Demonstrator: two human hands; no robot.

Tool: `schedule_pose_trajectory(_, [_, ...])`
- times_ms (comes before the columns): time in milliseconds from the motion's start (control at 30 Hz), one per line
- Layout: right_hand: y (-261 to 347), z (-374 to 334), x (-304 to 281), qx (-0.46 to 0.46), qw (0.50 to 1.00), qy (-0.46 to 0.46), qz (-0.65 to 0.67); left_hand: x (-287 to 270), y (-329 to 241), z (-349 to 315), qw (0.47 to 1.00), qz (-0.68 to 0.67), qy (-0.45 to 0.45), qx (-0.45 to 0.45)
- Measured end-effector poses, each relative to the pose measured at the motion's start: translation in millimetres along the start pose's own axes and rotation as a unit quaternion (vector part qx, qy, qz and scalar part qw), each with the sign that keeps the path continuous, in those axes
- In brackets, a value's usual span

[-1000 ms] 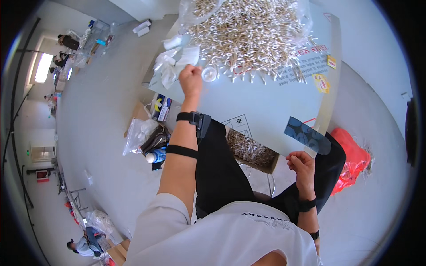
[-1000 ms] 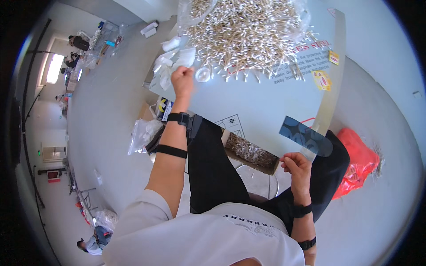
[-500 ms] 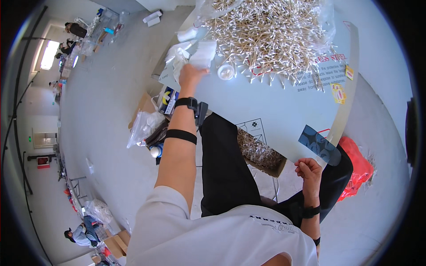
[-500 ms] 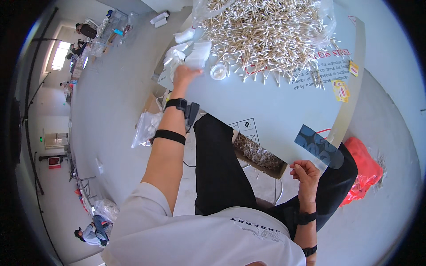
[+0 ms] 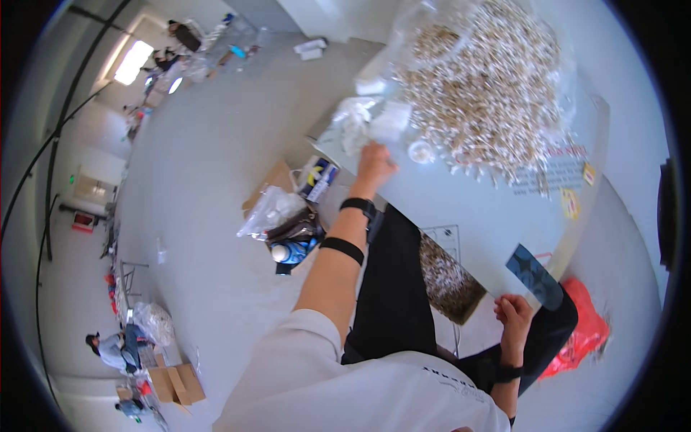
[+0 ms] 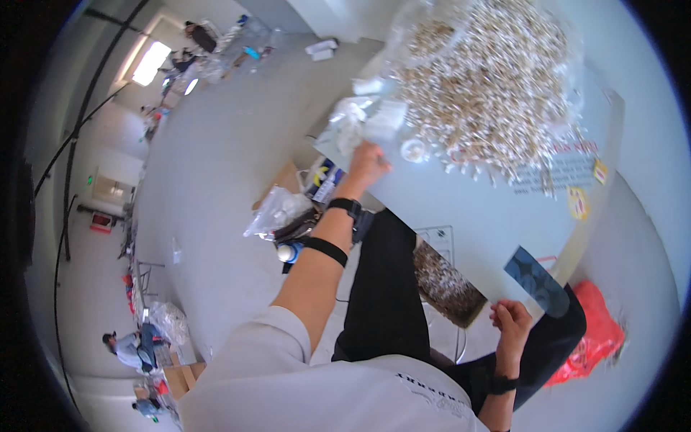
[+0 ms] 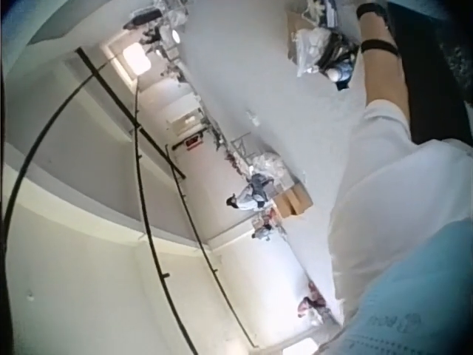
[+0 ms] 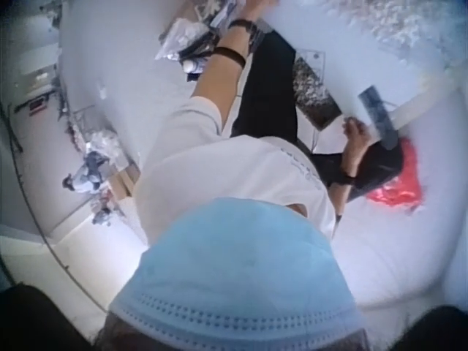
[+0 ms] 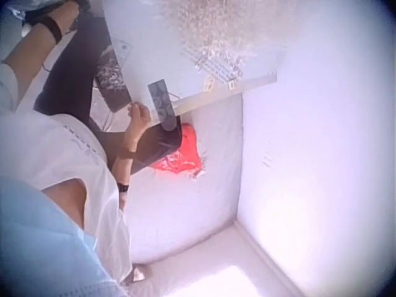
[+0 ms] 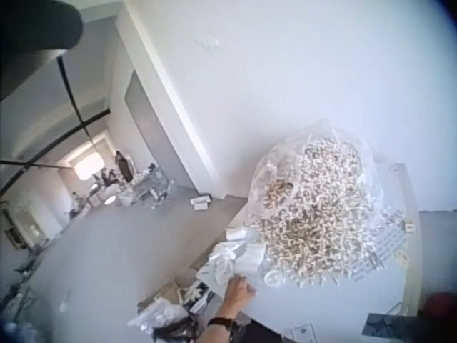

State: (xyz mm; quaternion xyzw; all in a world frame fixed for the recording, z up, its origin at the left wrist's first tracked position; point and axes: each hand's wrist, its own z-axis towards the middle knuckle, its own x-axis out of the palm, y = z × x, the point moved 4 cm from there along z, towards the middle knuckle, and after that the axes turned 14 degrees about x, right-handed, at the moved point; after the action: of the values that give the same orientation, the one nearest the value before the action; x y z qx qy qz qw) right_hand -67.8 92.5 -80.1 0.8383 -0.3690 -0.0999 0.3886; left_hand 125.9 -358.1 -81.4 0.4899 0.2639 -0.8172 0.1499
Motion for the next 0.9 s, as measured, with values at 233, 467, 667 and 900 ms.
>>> schedule_pose_trajectory(233, [-4.3, 0.6, -0.7, 0.001, 1.000, 0.003, 0.024, -26.7, -22.8, -27.8, 0.989, -0.080, 0.121, -0.006])
schedule_pose_trajectory(467, [-3.9, 2.3, 3.0, 0.003, 1.000, 0.007, 0.002, -27.7, -29.8, -35.8, 0.969, -0.135, 0.188, 0.089])
schedule_pose_trajectory(667, [-6.2, 1.7, 0.6, -0.004, 1.000, 0.010, -0.001, -29.0, -46.8, -41.9, 0.966, -0.127, 0.176, 0.139])
schedule_pose_trajectory(900, [-2.7, -2.7, 5.7, -0.013, 1.000, 0.015, -0.006, -30.7, -43.3, -52.3, 0.959, -0.072, 0.168, 0.216])
